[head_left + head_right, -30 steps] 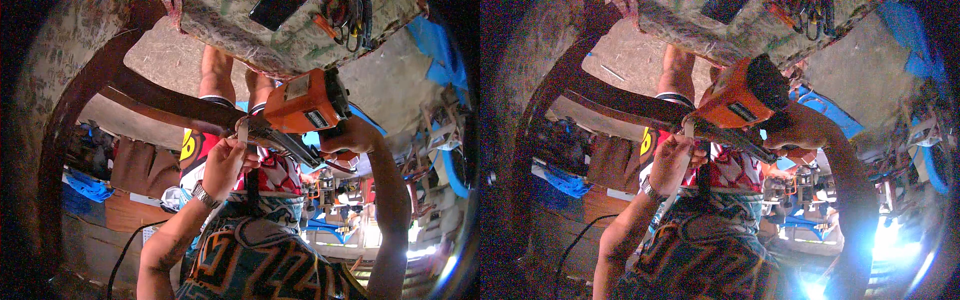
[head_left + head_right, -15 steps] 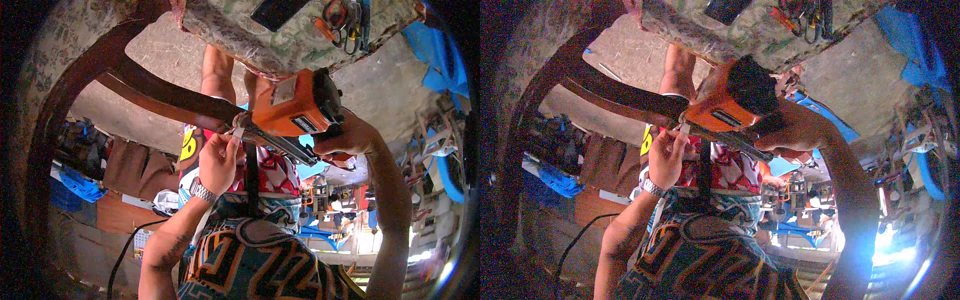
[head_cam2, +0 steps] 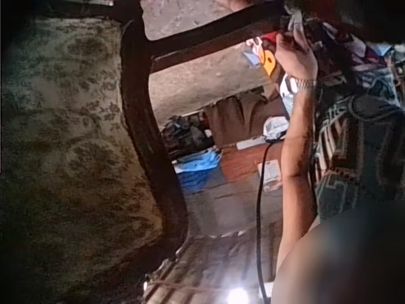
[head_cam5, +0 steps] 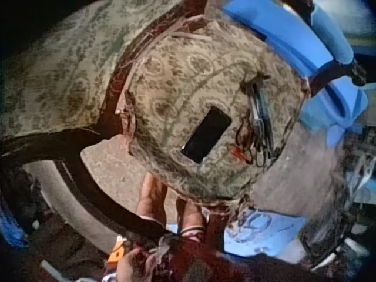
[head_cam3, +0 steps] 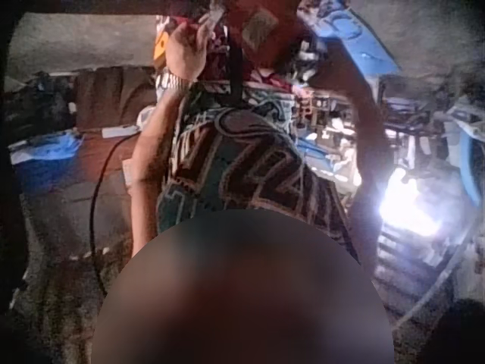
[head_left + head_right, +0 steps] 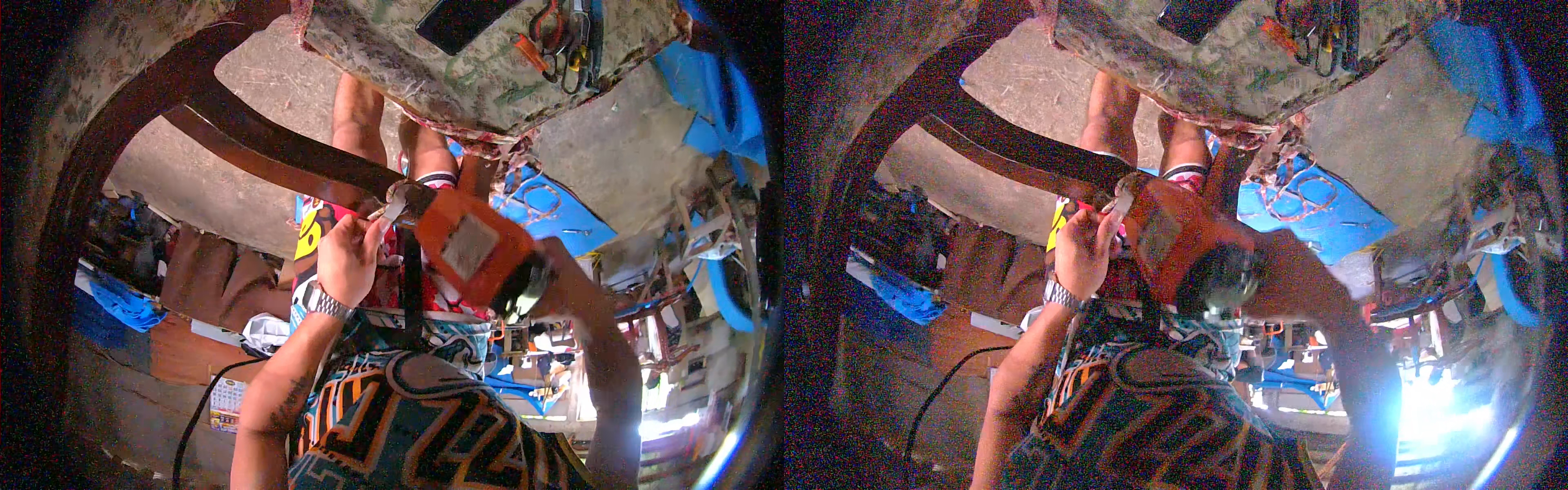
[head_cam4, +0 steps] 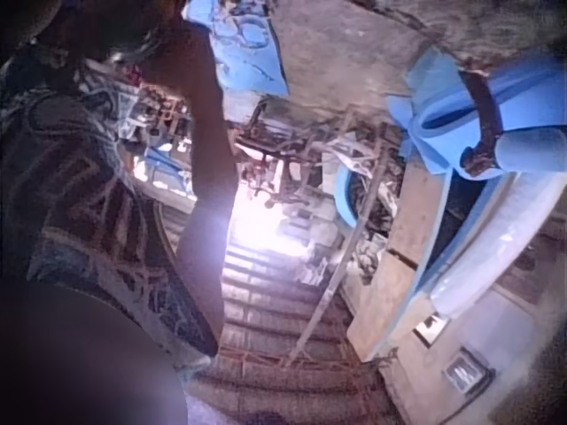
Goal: Secure fabric trim to the arm of a wooden chair using a pneumatic stapler.
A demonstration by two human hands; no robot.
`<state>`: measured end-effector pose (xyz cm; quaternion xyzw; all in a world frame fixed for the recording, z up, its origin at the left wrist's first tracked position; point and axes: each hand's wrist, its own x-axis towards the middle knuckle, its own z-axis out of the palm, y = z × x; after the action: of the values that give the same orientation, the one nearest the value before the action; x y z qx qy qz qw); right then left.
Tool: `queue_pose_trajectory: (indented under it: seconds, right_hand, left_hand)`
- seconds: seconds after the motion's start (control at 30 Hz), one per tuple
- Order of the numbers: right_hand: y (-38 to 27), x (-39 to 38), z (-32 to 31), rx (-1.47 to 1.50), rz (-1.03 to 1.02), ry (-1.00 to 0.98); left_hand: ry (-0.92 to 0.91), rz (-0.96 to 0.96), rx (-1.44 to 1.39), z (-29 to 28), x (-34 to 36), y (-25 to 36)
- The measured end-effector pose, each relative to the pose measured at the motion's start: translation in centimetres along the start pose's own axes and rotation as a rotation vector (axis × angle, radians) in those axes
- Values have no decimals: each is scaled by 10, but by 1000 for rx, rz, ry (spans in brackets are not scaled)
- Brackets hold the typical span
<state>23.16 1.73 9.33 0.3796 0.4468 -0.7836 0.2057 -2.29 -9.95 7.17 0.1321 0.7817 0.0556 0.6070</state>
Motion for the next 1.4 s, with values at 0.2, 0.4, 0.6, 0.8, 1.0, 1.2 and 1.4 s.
queue_pose_trajectory:
  seconds: [0.2, 0.4, 0.6, 0.8, 1.0, 1.2, 1.4]
  right_hand:
    - [-29, -18, 39, -327, 141, 59]
    - [-40, -15, 63, -418, 90, 133]
    - [-48, -9, 76, -348, 120, 217]
    - [-52, -5, 89, -421, 91, 296]
    - [-60, 1, 106, -270, 106, 456]
    - [-58, -3, 110, -275, 106, 440]
    - [-64, -10, 103, -398, 219, 280]
  left_hand:
    - [-16, 100, 156, -6, 4, -5]
    - [-6, 296, 273, -11, 6, 2]
    - [6, 433, 291, -12, 18, -15]
    - [-69, 268, 126, -13, 16, -8]
    - [-34, 438, 305, -20, 20, -5]
    - [-18, 444, 360, -21, 16, -5]
    - [-149, 209, 187, -20, 17, -6]
